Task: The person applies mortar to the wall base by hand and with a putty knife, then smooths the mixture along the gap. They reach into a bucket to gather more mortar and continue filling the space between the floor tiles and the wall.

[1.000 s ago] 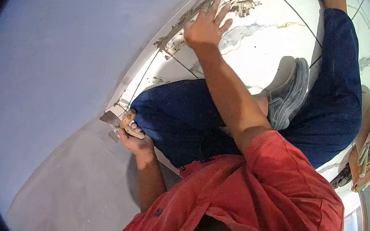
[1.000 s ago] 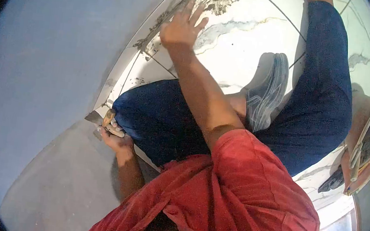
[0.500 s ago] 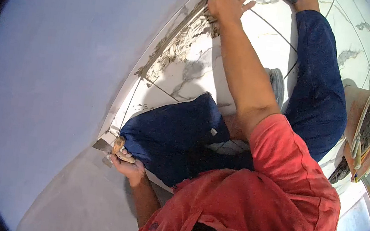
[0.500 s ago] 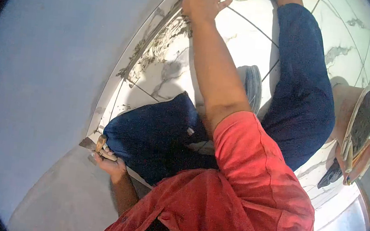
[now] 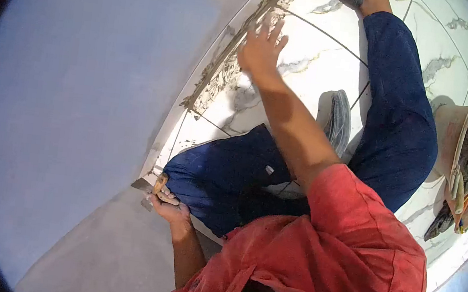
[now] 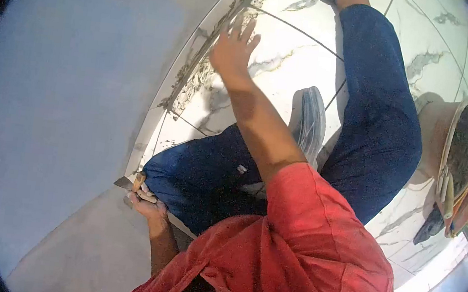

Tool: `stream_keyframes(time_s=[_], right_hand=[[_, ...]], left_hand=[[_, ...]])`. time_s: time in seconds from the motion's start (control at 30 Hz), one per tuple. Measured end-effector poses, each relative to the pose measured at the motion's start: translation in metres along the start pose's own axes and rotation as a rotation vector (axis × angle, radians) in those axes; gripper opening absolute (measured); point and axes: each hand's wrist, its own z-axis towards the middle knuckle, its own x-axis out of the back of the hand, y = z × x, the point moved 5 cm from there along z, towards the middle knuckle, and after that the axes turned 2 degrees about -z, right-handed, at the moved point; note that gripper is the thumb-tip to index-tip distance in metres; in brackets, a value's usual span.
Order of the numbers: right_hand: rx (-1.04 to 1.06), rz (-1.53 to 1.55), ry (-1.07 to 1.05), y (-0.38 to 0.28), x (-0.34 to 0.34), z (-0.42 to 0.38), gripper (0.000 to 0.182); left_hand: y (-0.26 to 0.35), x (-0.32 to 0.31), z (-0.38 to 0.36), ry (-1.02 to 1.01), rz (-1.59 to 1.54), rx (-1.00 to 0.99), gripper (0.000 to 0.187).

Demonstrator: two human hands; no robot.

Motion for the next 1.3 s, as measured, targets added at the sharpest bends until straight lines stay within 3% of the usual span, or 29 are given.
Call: stream_keyframes(time_s=[0.1,0.13,0.2,0.23,0.27,0.33,0.43,0.5,0.53,0.63,0.77,0.83,0.9,0.93,1.03,1.07,1.17,1.2,1.3], right_hand=[[0.097,0.046,-0.125,-0.003,0.009,-0.022,0.067],[0.045,0.182,-0.019,0.005,0.019,-0.017,0.064],[-0.077,0.071,0.103,0.029,0.012,0.023,0.070],[-0.067,0.237,0.217,0.036,0.025,0.037,0.071],[-0.139,0.232,-0.033,0.027,0.070,0.038,0.066],[-0.073,-0.005,-0.214,0.022,0.074,0.050,0.072],[-0.096,0.123,-0.067,0.010,0.047,0.049,0.071],[-0.036,-0.023,-0.159,-0.006,0.035,0.033,0.071],[-0.030,-0.009,-0.166,-0.012,0.030,0.022,0.070],[-0.031,-0.025,-0.123,-0.026,-0.003,-0.018,0.067],[0.073,0.036,0.206,-0.066,-0.032,-0.075,0.068],[0.126,-0.018,0.130,-0.093,-0.055,-0.108,0.069],[0.119,0.092,-0.004,-0.119,-0.061,-0.145,0.057],[0.096,0.157,0.047,-0.131,-0.067,-0.156,0.051],[0.057,0.134,-0.067,-0.144,-0.071,-0.169,0.049],[0.069,0.155,-0.161,-0.139,-0.067,-0.168,0.064],[0.171,0.248,-0.124,-0.115,-0.044,-0.163,0.065],[0.135,0.155,0.002,-0.103,-0.050,-0.154,0.066],[0.134,0.057,-0.045,-0.102,-0.063,-0.140,0.067]], left_hand=[[0.008,-0.029,-0.021,-0.007,-0.036,0.073,0.038],[0.008,-0.024,-0.018,0.015,-0.018,0.089,0.039],[0.003,-0.011,-0.017,0.166,0.003,0.086,0.040],[0.007,-0.023,-0.033,0.226,0.026,0.062,0.040],[0.012,-0.030,-0.047,0.287,0.051,0.045,0.040],[0.016,0.000,-0.046,0.209,0.039,-0.056,0.039],[0.030,0.014,-0.060,0.125,-0.012,-0.086,0.038],[0.040,0.022,-0.068,0.085,-0.067,-0.058,0.038],[0.038,0.024,-0.072,0.179,-0.109,-0.022,0.037],[0.033,0.024,-0.053,0.199,-0.052,-0.053,0.035],[0.019,0.018,-0.039,0.156,-0.111,-0.130,0.030],[0.017,0.017,-0.035,0.148,-0.097,-0.155,0.030],[0.008,0.026,-0.018,0.133,-0.056,-0.165,0.032],[0.006,0.029,-0.014,0.101,-0.128,-0.098,0.035],[0.004,0.034,-0.015,0.140,-0.101,-0.103,0.037],[0.004,0.035,-0.014,0.119,-0.111,-0.121,0.036],[0.001,0.034,-0.008,0.071,-0.132,-0.126,0.036],[-0.001,0.038,-0.006,0.072,-0.126,-0.103,0.036],[0.005,0.033,-0.010,0.115,-0.082,-0.105,0.036]])
